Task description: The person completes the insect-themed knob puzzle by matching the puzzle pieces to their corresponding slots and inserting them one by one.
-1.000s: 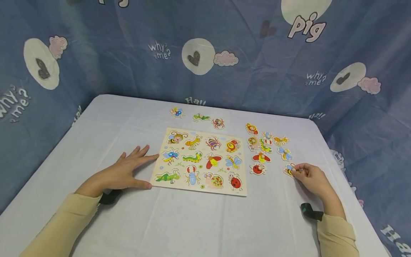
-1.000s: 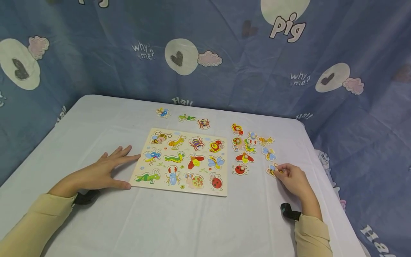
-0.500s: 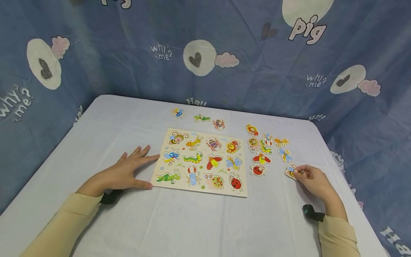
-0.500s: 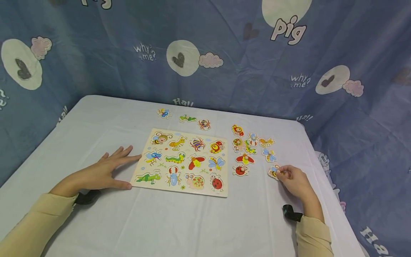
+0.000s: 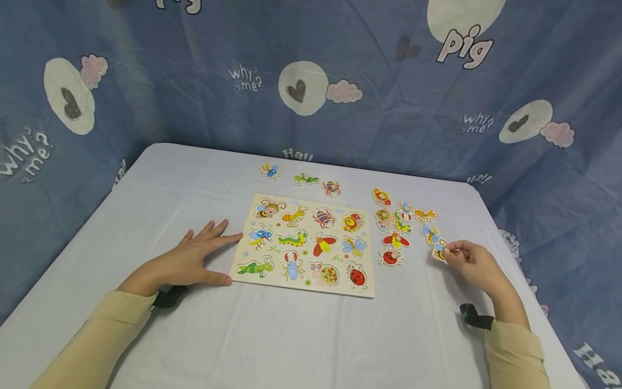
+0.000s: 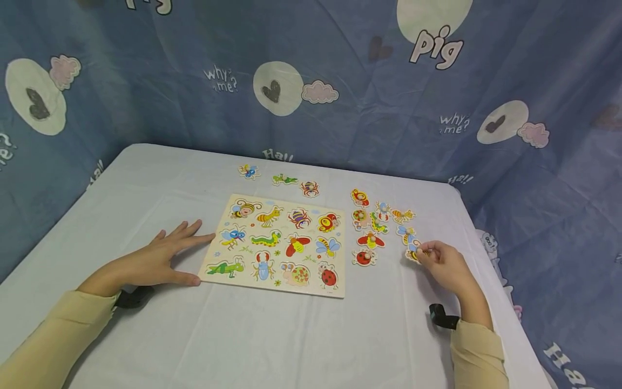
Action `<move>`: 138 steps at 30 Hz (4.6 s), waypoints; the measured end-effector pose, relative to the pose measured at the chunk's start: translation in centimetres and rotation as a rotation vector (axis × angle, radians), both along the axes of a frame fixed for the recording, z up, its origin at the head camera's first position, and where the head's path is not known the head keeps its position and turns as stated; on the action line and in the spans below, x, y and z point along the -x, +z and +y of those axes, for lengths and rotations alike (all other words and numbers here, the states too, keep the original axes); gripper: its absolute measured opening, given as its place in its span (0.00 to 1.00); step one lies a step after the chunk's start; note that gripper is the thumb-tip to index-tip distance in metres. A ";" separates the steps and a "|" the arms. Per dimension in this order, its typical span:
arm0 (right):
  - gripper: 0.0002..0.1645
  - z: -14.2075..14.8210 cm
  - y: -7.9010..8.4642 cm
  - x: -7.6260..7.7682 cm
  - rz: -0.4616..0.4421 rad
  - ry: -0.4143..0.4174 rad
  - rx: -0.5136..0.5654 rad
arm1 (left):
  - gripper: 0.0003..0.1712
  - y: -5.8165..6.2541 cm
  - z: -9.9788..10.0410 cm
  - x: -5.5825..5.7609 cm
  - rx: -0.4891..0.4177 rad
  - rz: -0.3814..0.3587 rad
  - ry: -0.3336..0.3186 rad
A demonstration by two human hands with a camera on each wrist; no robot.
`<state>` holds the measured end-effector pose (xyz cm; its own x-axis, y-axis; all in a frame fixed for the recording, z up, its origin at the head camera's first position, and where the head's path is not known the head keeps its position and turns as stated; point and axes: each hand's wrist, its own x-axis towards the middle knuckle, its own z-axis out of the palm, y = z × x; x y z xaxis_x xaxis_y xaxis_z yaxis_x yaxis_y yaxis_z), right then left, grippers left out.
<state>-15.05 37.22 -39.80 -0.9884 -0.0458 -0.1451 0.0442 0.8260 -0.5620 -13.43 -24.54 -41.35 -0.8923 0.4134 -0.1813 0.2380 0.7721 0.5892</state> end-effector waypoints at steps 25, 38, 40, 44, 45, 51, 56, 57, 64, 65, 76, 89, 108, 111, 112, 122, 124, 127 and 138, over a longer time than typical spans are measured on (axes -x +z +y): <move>0.20 -5.8 2.2 3.6 0.050 0.142 0.072 | 0.60 -0.1 0.0 -0.1 0.017 0.022 0.001; 0.17 -8.4 1.8 4.8 0.039 0.165 0.089 | 0.60 0.0 0.1 0.0 0.011 0.021 0.008; 0.17 -8.8 1.8 4.9 0.041 0.175 0.089 | 0.60 0.0 0.1 0.0 0.014 0.016 0.013; 0.15 -9.4 2.0 5.3 0.042 0.197 0.087 | 0.60 -0.1 -0.1 -0.1 0.009 0.006 0.021; 0.16 -9.6 2.1 5.4 0.041 0.203 0.087 | 0.60 -0.1 -0.1 -0.2 0.009 0.004 0.023; 0.16 -11.0 3.0 6.1 0.033 0.220 0.083 | 0.60 -0.2 -0.3 -0.2 0.006 -0.003 0.021; 0.16 -11.9 3.4 6.7 0.045 0.232 0.087 | 0.60 -0.2 -0.2 -0.2 0.001 -0.006 0.016; 0.15 -12.1 3.5 6.8 0.041 0.233 0.089 | 0.60 -0.2 -0.1 -0.2 0.001 -0.006 0.014; 0.15 -13.2 3.6 7.4 0.039 0.257 0.097 | 0.60 -0.3 -0.1 0.0 0.004 -0.004 0.012; 0.15 -13.4 3.5 7.5 0.040 0.263 0.100 | 0.60 -0.3 -0.1 0.0 0.006 -0.002 0.012; 0.17 -15.3 3.6 8.3 0.048 0.280 0.114 | 0.60 -0.6 -0.4 0.0 0.014 0.000 0.012; 0.15 -18.1 3.9 9.3 0.066 0.320 0.134 | 0.60 -0.1 -0.3 0.0 0.006 0.023 -0.005; 0.13 -22.4 3.8 10.7 0.059 0.398 0.172 | 0.59 -0.4 -0.3 -0.1 0.012 0.012 0.001; 0.13 -23.3 3.9 11.0 0.070 0.412 0.166 | 0.59 -0.2 -0.3 -0.2 0.012 0.022 -0.001; 0.13 -23.5 3.9 11.1 0.074 0.417 0.161 | 0.59 -0.2 -0.3 -0.2 0.012 0.025 -0.001; 0.12 -25.9 3.5 12.1 0.079 0.452 0.169 | 0.59 0.1 -0.1 -0.3 0.017 0.040 -0.009; 0.12 -26.4 3.4 12.2 0.078 0.459 0.171 | 0.59 0.1 -0.1 -0.2 0.018 0.038 -0.008; 0.12 -27.1 3.2 12.4 0.077 0.465 0.168 | 0.59 -0.1 -0.1 -0.2 0.024 0.038 -0.007; 0.13 -30.8 2.2 13.1 0.057 0.463 0.165 | 0.60 -0.2 -0.8 -0.4 0.040 0.033 0.008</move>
